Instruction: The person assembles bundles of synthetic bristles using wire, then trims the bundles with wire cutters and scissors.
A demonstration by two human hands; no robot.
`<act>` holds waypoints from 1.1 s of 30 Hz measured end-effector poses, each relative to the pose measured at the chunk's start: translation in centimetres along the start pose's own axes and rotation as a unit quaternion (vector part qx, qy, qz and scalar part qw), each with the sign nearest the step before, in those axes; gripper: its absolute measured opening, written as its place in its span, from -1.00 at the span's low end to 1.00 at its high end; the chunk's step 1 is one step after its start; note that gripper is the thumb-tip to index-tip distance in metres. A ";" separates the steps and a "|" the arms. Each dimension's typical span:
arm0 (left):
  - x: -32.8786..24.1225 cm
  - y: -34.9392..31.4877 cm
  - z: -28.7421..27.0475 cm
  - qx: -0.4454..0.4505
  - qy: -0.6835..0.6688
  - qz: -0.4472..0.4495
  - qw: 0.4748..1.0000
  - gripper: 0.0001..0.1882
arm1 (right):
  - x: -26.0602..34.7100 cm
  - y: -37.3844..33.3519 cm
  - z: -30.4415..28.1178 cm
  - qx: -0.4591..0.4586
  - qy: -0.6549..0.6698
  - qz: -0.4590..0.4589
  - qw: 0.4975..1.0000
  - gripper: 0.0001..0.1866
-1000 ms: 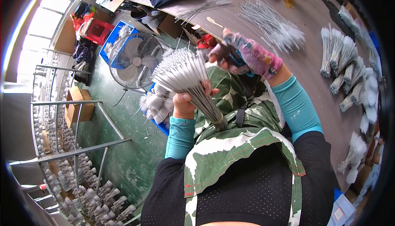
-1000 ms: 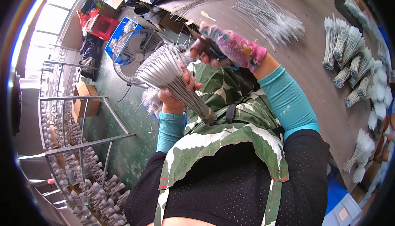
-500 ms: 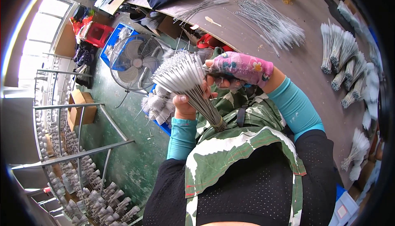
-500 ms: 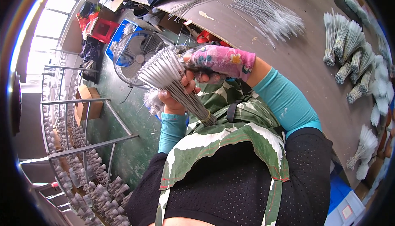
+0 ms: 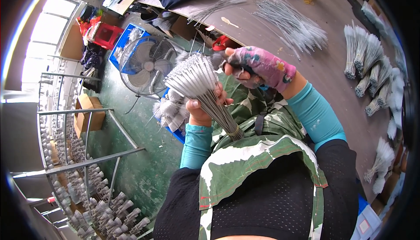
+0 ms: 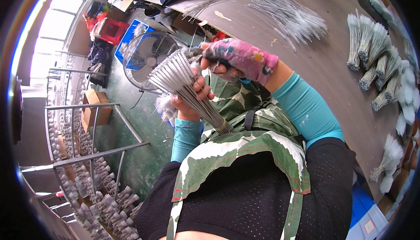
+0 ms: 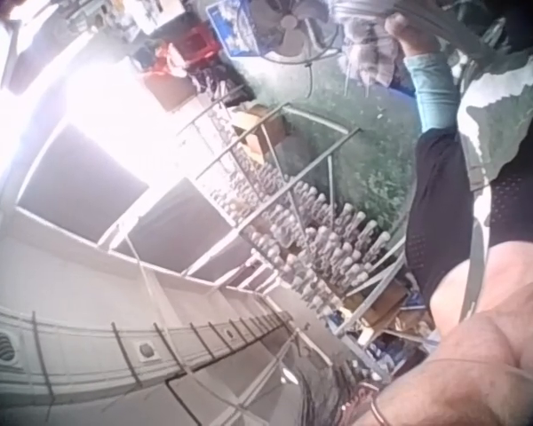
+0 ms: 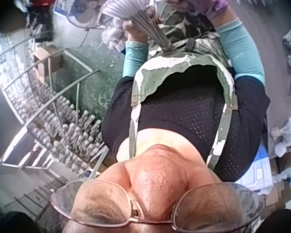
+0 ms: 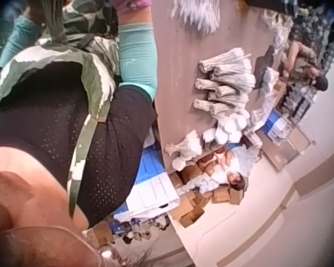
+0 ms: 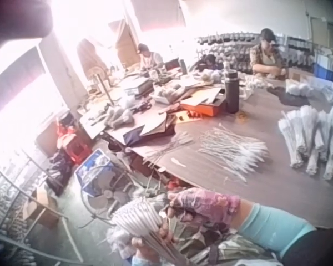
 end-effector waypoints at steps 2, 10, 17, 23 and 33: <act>-0.1 0.1 -0.1 0.008 -0.021 -0.005 1.000 -0.20 | 0.5 0.0 -0.3 -0.033 0.002 -0.034 0.999 -0.59; -1.7 0.7 0.5 -0.101 0.250 0.032 0.962 -0.35 | 3.2 1.1 1.0 -0.106 -0.262 -0.295 0.913 -0.71; -2.5 1.4 -0.2 -0.138 0.285 0.092 0.944 -0.38 | 4.2 0.2 -2.1 -0.119 -0.236 -0.239 0.935 -0.83; -2.1 1.6 -0.4 -0.121 0.312 0.065 0.940 -0.37 | 3.1 1.4 -1.1 -0.074 -0.150 -0.281 0.945 -0.65; -1.9 1.8 0.0 -0.119 0.277 0.084 0.950 -0.38 | 2.6 2.6 -0.9 -0.102 -0.133 -0.264 0.950 -0.73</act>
Point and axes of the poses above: each hand's wrist, its own y-axis towards the middle knuckle, its own z-axis out of the palm, x = y × z, the point moved 2 cm from there along y, towards the middle knuckle, and after that the axes turned 8 degrees about -y, right-handed, at the moved point
